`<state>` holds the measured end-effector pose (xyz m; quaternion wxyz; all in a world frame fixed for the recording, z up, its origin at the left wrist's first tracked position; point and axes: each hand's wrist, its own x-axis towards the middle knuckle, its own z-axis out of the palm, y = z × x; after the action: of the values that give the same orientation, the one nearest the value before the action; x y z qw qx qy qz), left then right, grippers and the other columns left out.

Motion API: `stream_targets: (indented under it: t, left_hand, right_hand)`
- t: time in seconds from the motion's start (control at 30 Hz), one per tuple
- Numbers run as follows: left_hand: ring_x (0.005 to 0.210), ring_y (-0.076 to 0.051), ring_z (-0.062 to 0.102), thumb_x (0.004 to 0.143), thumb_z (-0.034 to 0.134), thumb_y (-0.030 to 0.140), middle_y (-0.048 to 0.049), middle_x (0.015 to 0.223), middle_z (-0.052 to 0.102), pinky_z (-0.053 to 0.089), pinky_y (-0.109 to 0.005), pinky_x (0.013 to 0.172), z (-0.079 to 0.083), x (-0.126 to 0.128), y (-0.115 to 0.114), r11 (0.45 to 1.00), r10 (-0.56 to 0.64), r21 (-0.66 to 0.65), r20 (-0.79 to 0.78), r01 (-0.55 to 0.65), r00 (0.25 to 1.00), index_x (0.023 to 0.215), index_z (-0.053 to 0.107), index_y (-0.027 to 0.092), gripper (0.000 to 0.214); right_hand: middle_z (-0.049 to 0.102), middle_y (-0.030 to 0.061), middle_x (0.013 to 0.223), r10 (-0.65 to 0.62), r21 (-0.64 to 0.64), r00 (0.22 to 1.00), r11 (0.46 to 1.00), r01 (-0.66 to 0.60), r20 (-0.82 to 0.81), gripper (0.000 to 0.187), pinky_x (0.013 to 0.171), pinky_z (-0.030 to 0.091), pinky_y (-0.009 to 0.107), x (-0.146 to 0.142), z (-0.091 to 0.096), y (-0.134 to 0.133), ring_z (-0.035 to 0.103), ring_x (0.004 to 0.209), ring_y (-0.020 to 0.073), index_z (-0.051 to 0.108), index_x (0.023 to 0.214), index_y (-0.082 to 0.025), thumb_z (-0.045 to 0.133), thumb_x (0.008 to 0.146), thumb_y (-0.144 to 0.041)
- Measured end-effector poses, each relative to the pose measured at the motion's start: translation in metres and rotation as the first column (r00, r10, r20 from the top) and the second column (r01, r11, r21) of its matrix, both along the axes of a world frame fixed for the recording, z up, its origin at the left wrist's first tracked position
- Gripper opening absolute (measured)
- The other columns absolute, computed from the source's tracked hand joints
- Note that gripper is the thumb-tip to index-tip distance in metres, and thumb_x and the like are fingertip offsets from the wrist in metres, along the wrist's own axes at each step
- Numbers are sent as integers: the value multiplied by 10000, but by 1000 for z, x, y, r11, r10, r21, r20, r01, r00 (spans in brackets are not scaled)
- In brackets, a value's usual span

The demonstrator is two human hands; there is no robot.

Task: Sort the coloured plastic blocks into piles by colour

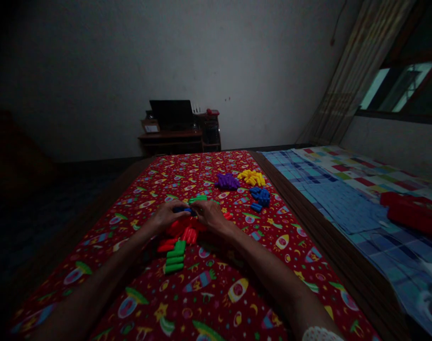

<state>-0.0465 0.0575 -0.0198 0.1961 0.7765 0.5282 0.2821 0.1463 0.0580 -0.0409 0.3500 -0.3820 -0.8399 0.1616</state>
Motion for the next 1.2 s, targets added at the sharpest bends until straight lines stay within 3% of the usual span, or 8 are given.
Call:
stream_targets:
  t: [0.17,0.27,0.4,0.6,0.77,0.9,1.03,1.2]
  left_hand:
    - [864,-215,653,732,593,369,-63,921,711,501,-308,792,-3,1,1,1000,-27,9,-3,27,1000,905,731,196,281]
    - [869,-216,642,745,570,377,-62,926,701,498,-318,802,-4,-2,5,999,-34,31,-30,35,999,897,727,205,278]
    - [918,-217,625,799,470,346,-70,976,674,497,-338,827,-6,-6,9,994,-4,107,-44,9,999,1015,708,200,352]
    - [1016,-221,613,765,459,208,-74,1105,673,483,-368,910,-11,-8,6,991,4,134,-81,7,997,1183,629,203,451]
    - [1063,-237,623,792,518,247,-69,1187,670,483,-355,915,-21,-5,2,995,47,92,-101,-38,994,1283,558,225,494]
    - [1015,-240,643,828,515,316,-75,1150,692,490,-346,888,-27,-7,2,993,50,107,-92,-40,994,1249,589,213,440]
    - [966,-243,645,822,524,328,-74,1089,713,496,-355,863,-24,-8,3,993,93,88,-88,-85,992,1190,630,214,399]
    - [931,-238,627,828,495,334,-93,1056,696,494,-361,847,-18,-7,3,985,57,165,-80,-44,995,1136,660,197,375]
  right_hand:
    - [733,78,928,-188,39,981,982,186,46,224,699,446,245,53,15,4,660,809,176,699,995,-167,527,852,-148]
    - [726,79,920,-145,23,988,989,143,62,226,698,441,234,69,19,-2,656,799,162,692,1014,-162,507,915,-246]
    - [677,81,937,-23,44,975,999,13,223,252,701,438,247,55,5,-21,614,813,165,653,1093,-174,538,916,-311]
    - [569,123,1094,-113,156,941,986,65,319,226,853,439,358,31,-19,-26,510,1002,220,592,1119,-189,547,908,-256]
    - [556,142,1150,-114,201,931,979,45,347,299,897,407,398,12,-19,-14,491,1069,249,581,1121,-187,604,875,-355]
    - [653,103,938,-52,126,920,992,3,388,185,748,431,299,6,-9,-4,577,860,202,657,978,-157,567,883,-287]
    - [704,72,872,-86,102,967,993,62,240,196,691,430,249,35,10,6,615,775,167,701,935,-164,512,885,-185]
    - [729,76,926,-369,132,908,928,348,200,219,733,444,258,107,33,19,650,834,185,723,979,-189,527,891,-233]
